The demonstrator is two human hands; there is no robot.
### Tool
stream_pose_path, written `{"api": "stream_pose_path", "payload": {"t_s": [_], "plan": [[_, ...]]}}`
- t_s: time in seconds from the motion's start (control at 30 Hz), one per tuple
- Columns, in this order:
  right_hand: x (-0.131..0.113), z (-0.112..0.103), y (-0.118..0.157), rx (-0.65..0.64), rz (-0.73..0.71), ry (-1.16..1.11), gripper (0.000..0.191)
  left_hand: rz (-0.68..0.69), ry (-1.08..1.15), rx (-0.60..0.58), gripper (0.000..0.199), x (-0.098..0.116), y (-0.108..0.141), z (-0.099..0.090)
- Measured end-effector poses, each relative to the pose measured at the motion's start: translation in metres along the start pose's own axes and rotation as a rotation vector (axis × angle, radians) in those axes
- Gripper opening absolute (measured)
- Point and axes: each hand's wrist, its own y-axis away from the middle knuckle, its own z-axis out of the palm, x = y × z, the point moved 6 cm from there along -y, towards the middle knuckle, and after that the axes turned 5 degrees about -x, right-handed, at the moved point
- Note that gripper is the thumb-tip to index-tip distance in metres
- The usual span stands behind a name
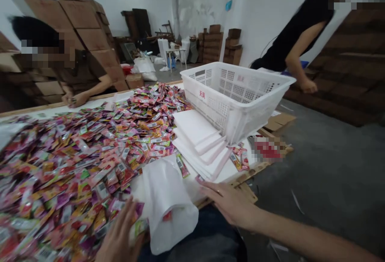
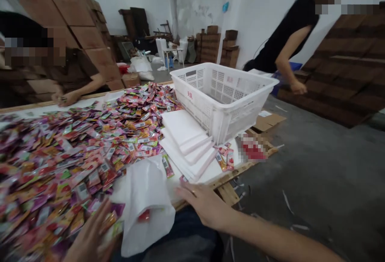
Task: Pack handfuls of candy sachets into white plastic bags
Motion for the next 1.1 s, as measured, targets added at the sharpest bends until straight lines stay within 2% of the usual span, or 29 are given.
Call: {"api": "stream_pose_path", "payload": {"t_s": [0.07, 0.17, 0.23, 0.33, 0.4, 0.43, 0.5, 0.57, 0.63, 0.7, 0.77, 0.83, 0.93, 0.97, 1.03, 1.1], "plan": [[-0.019, 0.003, -0.033, 0.030, -0.252, 0.160, 0.062, 0.255, -0.199, 0.081, 0.070, 0.025, -0.006, -0.005], [-0.024, 0.019, -0.052, -0.026, -0.597, 0.257, 0.050, 0.542, -0.320, -0.074, 0.064, 0.048, -0.002, 0.008], [-0.018, 0.029, -0.049, -0.077, -0.738, 0.265, 0.041, 0.603, -0.264, -0.185, 0.058, 0.050, 0.006, 0.013], [-0.009, 0.038, -0.042, -0.141, -0.770, 0.206, 0.034, 0.572, -0.020, -0.294, 0.050, 0.046, 0.018, 0.015], [-0.007, 0.042, -0.044, -0.164, -0.692, 0.091, 0.030, 0.433, 0.205, -0.343, 0.041, 0.042, 0.018, 0.018], [-0.005, 0.044, -0.050, -0.155, -0.590, 0.015, 0.029, 0.297, 0.309, -0.328, 0.036, 0.038, 0.014, 0.019], [0.009, 0.046, -0.066, -0.105, -0.266, -0.126, 0.036, -0.057, 0.455, -0.258, 0.030, 0.026, 0.004, 0.021], [0.029, 0.052, -0.081, -0.081, 0.093, -0.243, 0.042, -0.368, 0.528, -0.223, 0.037, 0.015, -0.006, 0.025], [0.043, 0.060, -0.091, -0.135, 0.358, -0.409, 0.034, -0.537, 0.623, -0.262, 0.036, 0.010, -0.016, 0.032], [0.046, 0.067, -0.098, -0.266, 0.500, -0.648, 0.027, -0.696, 0.738, -0.247, 0.024, 0.002, -0.023, 0.035], [0.036, 0.067, -0.104, -0.420, 0.528, -0.880, 0.033, -0.865, 0.946, -0.227, 0.021, -0.005, -0.024, 0.038], [0.021, 0.055, -0.110, -0.455, 0.507, -1.047, 0.037, -0.954, 1.295, -0.292, 0.028, 0.001, -0.025, 0.043], [0.005, 0.027, -0.118, -0.243, 0.506, -1.226, 0.041, -0.899, 1.771, -0.413, 0.038, 0.028, -0.032, 0.037], [-0.002, 0.021, -0.118, -0.208, 0.487, -1.276, 0.043, -0.861, 1.900, -0.443, 0.044, 0.039, -0.034, 0.033], [-0.020, 0.018, -0.114, -0.292, 0.425, -1.367, 0.051, -0.784, 2.116, -0.463, 0.048, 0.059, -0.032, 0.022], [-0.034, 0.022, -0.103, -0.474, 0.344, -1.369, 0.057, -0.766, 2.209, -0.444, 0.046, 0.068, -0.024, 0.011]]}}
